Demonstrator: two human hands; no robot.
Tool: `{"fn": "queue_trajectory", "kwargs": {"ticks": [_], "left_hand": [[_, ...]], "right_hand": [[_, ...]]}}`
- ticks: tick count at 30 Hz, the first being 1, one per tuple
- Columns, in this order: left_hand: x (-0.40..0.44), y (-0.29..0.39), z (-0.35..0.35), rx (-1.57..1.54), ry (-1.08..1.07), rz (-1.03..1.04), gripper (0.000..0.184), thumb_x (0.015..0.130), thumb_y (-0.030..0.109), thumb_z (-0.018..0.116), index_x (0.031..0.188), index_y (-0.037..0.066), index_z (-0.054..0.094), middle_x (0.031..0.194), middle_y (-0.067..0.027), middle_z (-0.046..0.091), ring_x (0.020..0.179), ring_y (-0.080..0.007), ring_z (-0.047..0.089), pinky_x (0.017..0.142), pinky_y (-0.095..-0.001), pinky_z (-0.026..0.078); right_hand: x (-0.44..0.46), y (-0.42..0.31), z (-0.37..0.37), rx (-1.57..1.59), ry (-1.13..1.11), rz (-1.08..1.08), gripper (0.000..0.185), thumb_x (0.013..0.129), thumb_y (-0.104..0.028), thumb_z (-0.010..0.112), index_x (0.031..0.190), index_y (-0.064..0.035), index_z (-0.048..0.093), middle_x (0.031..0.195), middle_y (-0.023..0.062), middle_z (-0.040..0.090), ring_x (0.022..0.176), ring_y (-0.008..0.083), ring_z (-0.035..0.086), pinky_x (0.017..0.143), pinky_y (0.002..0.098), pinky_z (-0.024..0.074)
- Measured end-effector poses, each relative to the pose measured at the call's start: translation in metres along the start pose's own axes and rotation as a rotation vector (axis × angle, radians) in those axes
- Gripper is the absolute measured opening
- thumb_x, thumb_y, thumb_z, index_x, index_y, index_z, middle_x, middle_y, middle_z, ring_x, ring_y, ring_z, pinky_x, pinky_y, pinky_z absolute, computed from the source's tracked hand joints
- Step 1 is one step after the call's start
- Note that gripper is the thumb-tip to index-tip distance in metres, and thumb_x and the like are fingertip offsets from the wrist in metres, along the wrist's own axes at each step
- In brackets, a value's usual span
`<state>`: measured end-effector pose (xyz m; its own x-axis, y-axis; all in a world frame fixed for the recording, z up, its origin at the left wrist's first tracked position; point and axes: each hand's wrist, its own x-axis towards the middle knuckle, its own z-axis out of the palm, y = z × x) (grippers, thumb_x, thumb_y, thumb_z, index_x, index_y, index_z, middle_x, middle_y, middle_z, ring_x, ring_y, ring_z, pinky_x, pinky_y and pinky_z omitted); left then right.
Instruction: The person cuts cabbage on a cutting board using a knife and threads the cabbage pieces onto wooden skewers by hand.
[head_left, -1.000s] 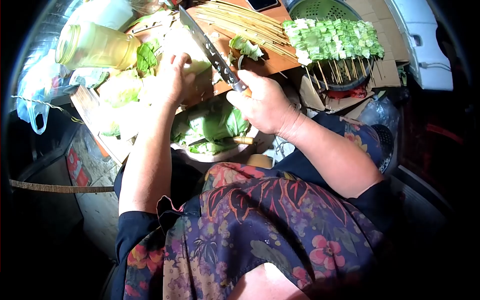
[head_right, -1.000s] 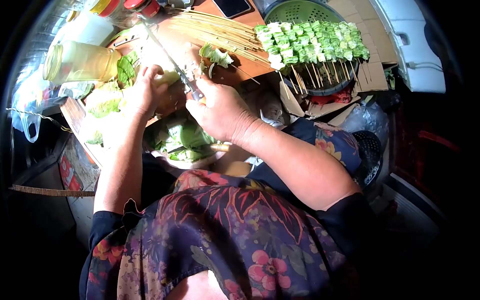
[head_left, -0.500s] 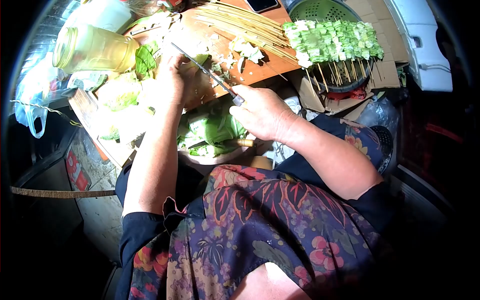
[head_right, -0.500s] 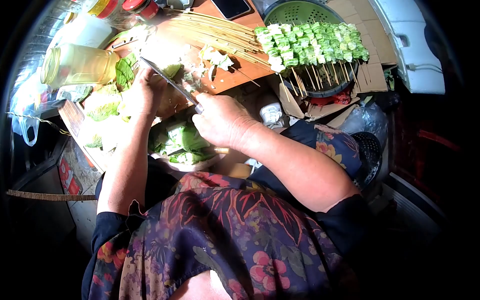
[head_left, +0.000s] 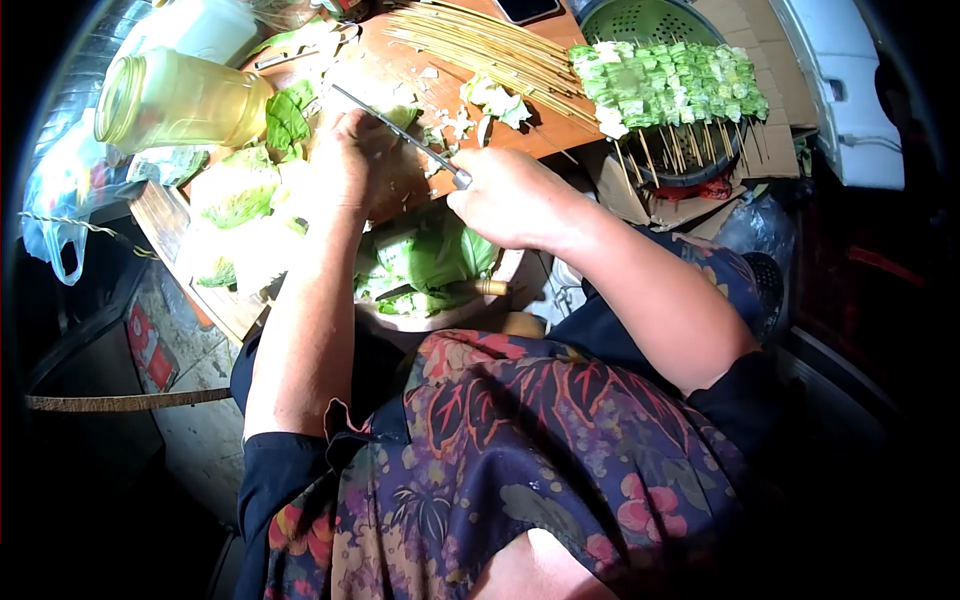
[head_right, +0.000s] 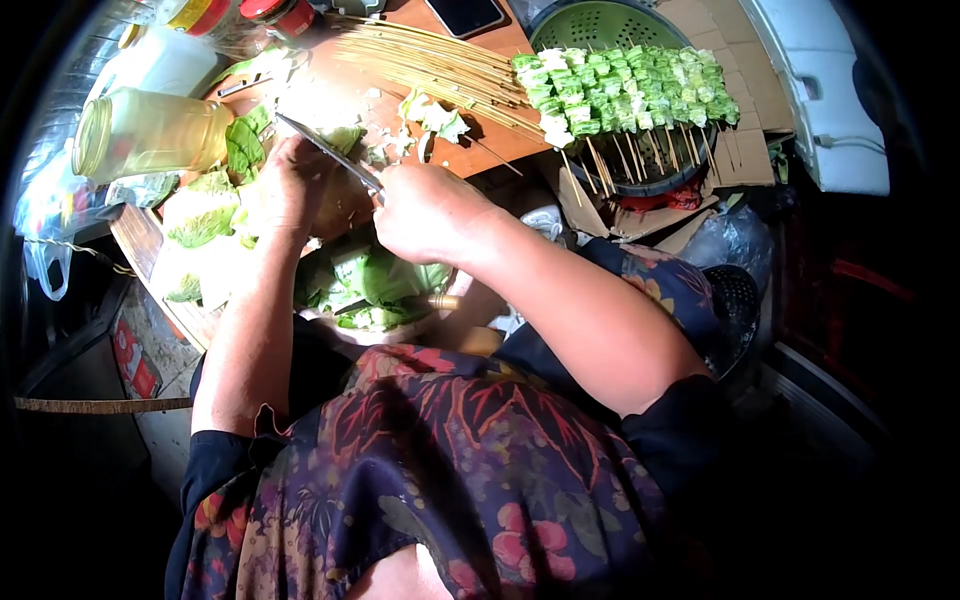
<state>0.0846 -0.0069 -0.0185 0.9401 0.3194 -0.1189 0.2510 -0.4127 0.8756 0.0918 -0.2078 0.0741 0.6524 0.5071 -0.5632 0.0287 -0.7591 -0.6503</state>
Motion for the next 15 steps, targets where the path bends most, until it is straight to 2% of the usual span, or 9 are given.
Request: {"fn": "queue_trajectory", "kwargs": {"ticks": [1, 3, 6, 7, 8, 10, 12, 13, 15], "left_hand": [[-0.001, 0.0, -0.001, 0.0, -0.001, 0.0, 0.024, 0.07, 0.009, 0.075, 0.093, 0.008, 0.066, 0.093, -0.0087, 0.065, 0.083, -0.0263, 0.065, 0.075, -0.0334, 0.052], [-0.004, 0.002, -0.005, 0.429, 0.046, 0.194, 0.023, 0.071, 0.011, 0.076, 0.092, 0.008, 0.067, 0.093, -0.0087, 0.065, 0.085, -0.0273, 0.064, 0.076, -0.0334, 0.051], [-0.009, -0.008, -0.007, 0.455, 0.09, 0.235, 0.02, 0.079, 0.014, 0.071, 0.097, 0.007, 0.067, 0.094, -0.0096, 0.066, 0.087, -0.0242, 0.064, 0.079, -0.0305, 0.05], [-0.009, -0.016, -0.006, 0.459, 0.09, 0.238, 0.02, 0.079, 0.014, 0.071, 0.097, 0.007, 0.067, 0.094, -0.0096, 0.066, 0.087, -0.0242, 0.064, 0.079, -0.0305, 0.05], [-0.008, -0.025, -0.005, 0.33, 0.1, 0.185, 0.019, 0.083, 0.014, 0.067, 0.1, 0.005, 0.068, 0.092, -0.0081, 0.066, 0.088, -0.0206, 0.062, 0.08, -0.0283, 0.048], [-0.01, -0.024, -0.007, 0.21, 0.105, 0.135, 0.018, 0.088, 0.013, 0.063, 0.102, 0.004, 0.068, 0.091, -0.0066, 0.066, 0.088, -0.0169, 0.061, 0.082, -0.026, 0.046], [-0.011, -0.018, -0.012, -0.077, 0.041, -0.134, 0.022, 0.091, 0.011, 0.056, 0.106, 0.001, 0.067, 0.088, -0.0025, 0.064, 0.088, -0.0111, 0.057, 0.083, -0.0232, 0.043], [-0.013, -0.004, -0.015, -0.085, 0.038, -0.262, 0.021, 0.089, 0.007, 0.055, 0.105, 0.002, 0.068, 0.083, 0.0, 0.062, 0.083, -0.0085, 0.054, 0.079, -0.0206, 0.044], [-0.01, -0.006, -0.015, -0.199, 0.056, -0.319, 0.021, 0.088, 0.007, 0.056, 0.105, 0.003, 0.068, 0.083, -0.0003, 0.062, 0.08, -0.0083, 0.054, 0.075, -0.02, 0.044]], "right_hand": [[0.004, 0.0, 0.002, 0.006, -0.003, 0.022, 0.028, 0.083, -0.02, 0.056, 0.103, -0.0007, 0.058, 0.077, 0.0203, 0.063, 0.077, 0.0366, 0.063, 0.072, 0.0436, 0.049], [0.013, 0.012, 0.016, 0.021, 0.066, -0.027, 0.029, 0.083, -0.02, 0.057, 0.104, -0.0015, 0.059, 0.078, 0.02, 0.064, 0.078, 0.0364, 0.063, 0.072, 0.0431, 0.0494], [0.022, 0.033, 0.035, -0.02, 0.175, -0.093, 0.035, 0.083, -0.022, 0.057, 0.113, -0.0032, 0.058, 0.08, 0.0195, 0.065, 0.079, 0.0355, 0.064, 0.073, 0.0415, 0.0505], [0.02, 0.031, 0.033, 0.019, 0.136, -0.062, 0.033, 0.083, -0.023, 0.055, 0.111, -0.0049, 0.058, 0.089, 0.0208, 0.065, 0.088, 0.037, 0.063, 0.08, 0.0435, 0.0492], [0.019, 0.03, 0.032, 0.061, 0.096, -0.033, 0.031, 0.084, -0.024, 0.053, 0.109, -0.0067, 0.058, 0.098, 0.0221, 0.065, 0.096, 0.0385, 0.062, 0.087, 0.0455, 0.0479], [0.017, 0.03, 0.031, 0.091, 0.098, -0.031, 0.03, 0.084, -0.026, 0.053, 0.107, -0.0081, 0.059, 0.097, 0.0215, 0.065, 0.096, 0.038, 0.062, 0.086, 0.0457, 0.0482], [0.013, 0.027, 0.029, 0.112, 0.102, -0.025, 0.03, 0.085, -0.026, 0.053, 0.107, -0.0084, 0.059, 0.096, 0.0207, 0.066, 0.095, 0.038, 0.062, 0.085, 0.0463, 0.0483], [0.011, 0.023, 0.027, 0.112, 0.102, -0.028, 0.03, 0.085, -0.026, 0.053, 0.107, -0.0084, 0.059, 0.096, 0.0207, 0.066, 0.095, 0.038, 0.062, 0.085, 0.0463, 0.0483], [0.004, 0.017, 0.026, 0.101, 0.124, -0.024, 0.03, 0.084, -0.025, 0.052, 0.106, -0.0061, 0.059, 0.094, 0.0218, 0.066, 0.093, 0.0386, 0.063, 0.084, 0.0461, 0.0485]]}}
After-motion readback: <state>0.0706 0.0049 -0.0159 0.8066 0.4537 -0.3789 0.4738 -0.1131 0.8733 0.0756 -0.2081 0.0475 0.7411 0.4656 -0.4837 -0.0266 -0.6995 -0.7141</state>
